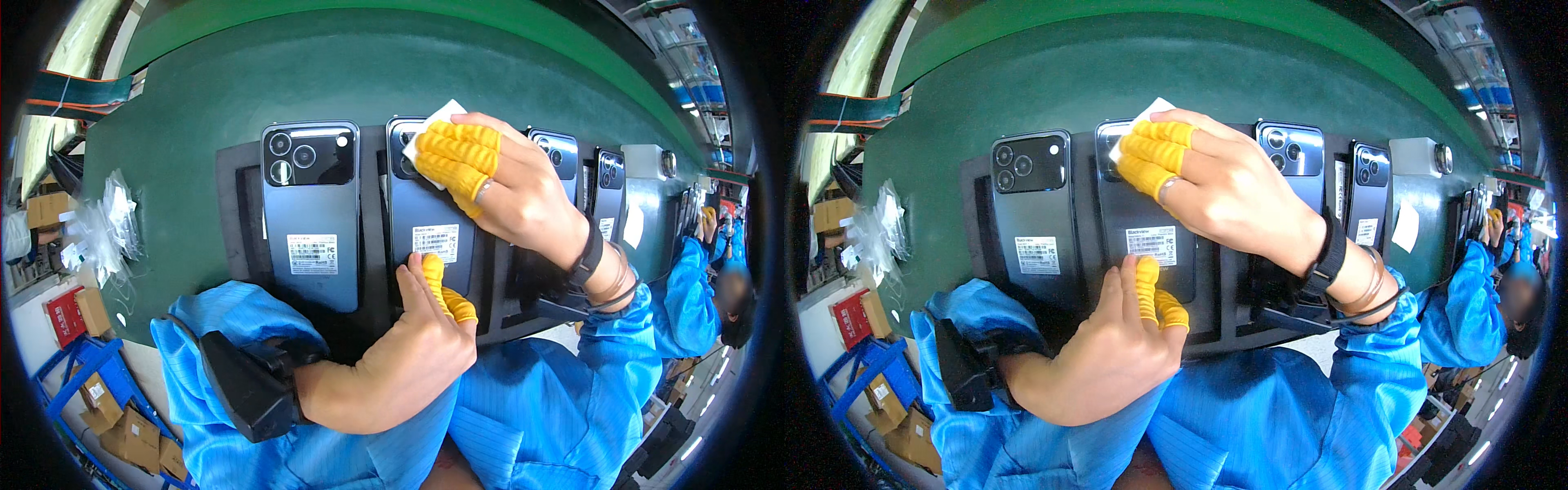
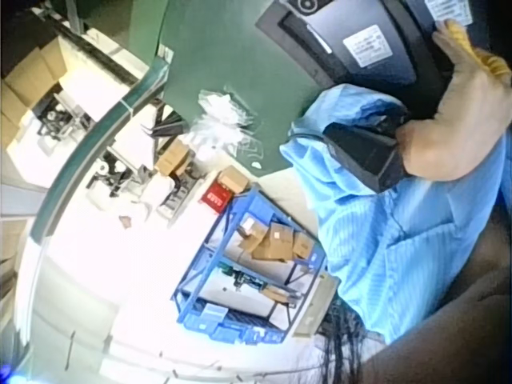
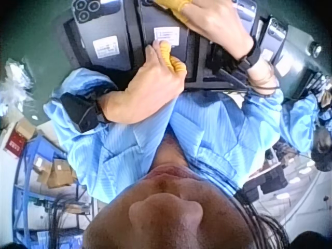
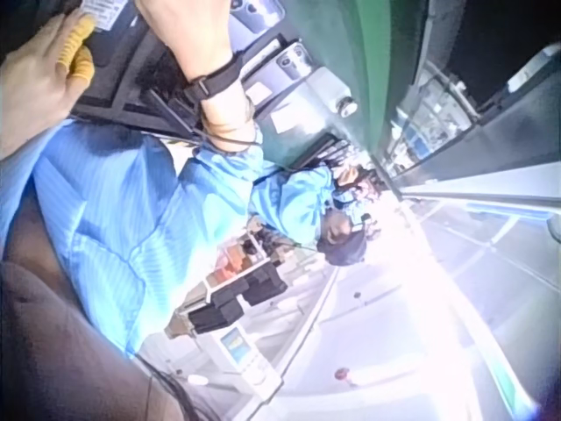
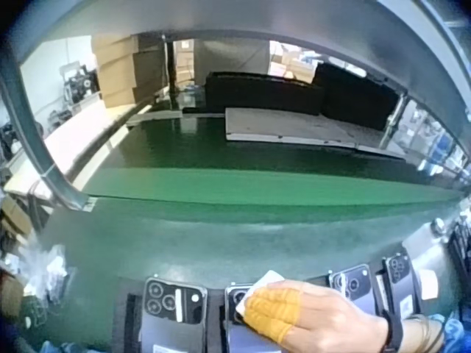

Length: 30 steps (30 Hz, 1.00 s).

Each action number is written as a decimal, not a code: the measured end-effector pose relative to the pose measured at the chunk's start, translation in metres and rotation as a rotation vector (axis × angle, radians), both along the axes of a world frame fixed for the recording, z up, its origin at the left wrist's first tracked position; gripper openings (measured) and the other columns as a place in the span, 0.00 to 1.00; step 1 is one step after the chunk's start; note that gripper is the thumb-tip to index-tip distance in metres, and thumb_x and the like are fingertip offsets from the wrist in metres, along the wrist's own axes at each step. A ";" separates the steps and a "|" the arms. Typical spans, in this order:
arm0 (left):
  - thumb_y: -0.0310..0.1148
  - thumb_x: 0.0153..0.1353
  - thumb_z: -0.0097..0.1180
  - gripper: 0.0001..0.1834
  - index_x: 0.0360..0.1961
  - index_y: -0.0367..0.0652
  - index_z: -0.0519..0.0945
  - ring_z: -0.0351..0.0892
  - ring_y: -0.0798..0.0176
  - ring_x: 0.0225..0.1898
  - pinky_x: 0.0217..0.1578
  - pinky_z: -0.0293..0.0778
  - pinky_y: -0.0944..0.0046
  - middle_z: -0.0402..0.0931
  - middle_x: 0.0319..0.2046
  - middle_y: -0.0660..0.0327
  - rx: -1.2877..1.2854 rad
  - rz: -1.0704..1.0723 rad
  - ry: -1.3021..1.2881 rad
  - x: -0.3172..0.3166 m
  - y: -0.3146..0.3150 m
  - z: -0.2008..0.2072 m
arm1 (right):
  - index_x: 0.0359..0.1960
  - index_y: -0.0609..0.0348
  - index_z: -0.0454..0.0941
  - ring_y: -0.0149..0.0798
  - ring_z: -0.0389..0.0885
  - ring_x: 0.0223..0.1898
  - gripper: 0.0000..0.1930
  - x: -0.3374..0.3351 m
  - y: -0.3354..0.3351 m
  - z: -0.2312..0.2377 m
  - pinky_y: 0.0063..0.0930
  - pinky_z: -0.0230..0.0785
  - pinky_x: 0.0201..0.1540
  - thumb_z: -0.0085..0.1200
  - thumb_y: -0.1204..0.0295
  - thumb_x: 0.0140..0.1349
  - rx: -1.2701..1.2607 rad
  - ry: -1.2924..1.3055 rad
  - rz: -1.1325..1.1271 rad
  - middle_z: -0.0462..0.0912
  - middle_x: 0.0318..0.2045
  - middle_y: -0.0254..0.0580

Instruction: Cleaning and inspecting the back and camera modules of multiple smartphones on an assembly line.

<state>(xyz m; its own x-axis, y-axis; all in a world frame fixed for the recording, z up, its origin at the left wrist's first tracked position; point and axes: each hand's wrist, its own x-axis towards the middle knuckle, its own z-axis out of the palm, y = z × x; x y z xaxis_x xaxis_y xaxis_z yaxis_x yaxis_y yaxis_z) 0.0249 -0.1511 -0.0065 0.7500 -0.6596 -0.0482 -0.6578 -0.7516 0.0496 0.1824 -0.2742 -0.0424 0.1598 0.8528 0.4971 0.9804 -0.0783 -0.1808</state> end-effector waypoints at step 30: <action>0.36 0.42 0.53 0.14 0.24 0.34 0.79 0.79 0.35 0.38 0.44 0.75 0.47 0.77 0.33 0.31 -0.008 0.008 0.019 0.003 0.000 -0.001 | 0.32 0.66 0.77 0.48 0.79 0.43 0.12 0.007 0.002 -0.002 0.41 0.70 0.56 0.55 0.76 0.42 0.015 -0.028 -0.047 0.80 0.37 0.47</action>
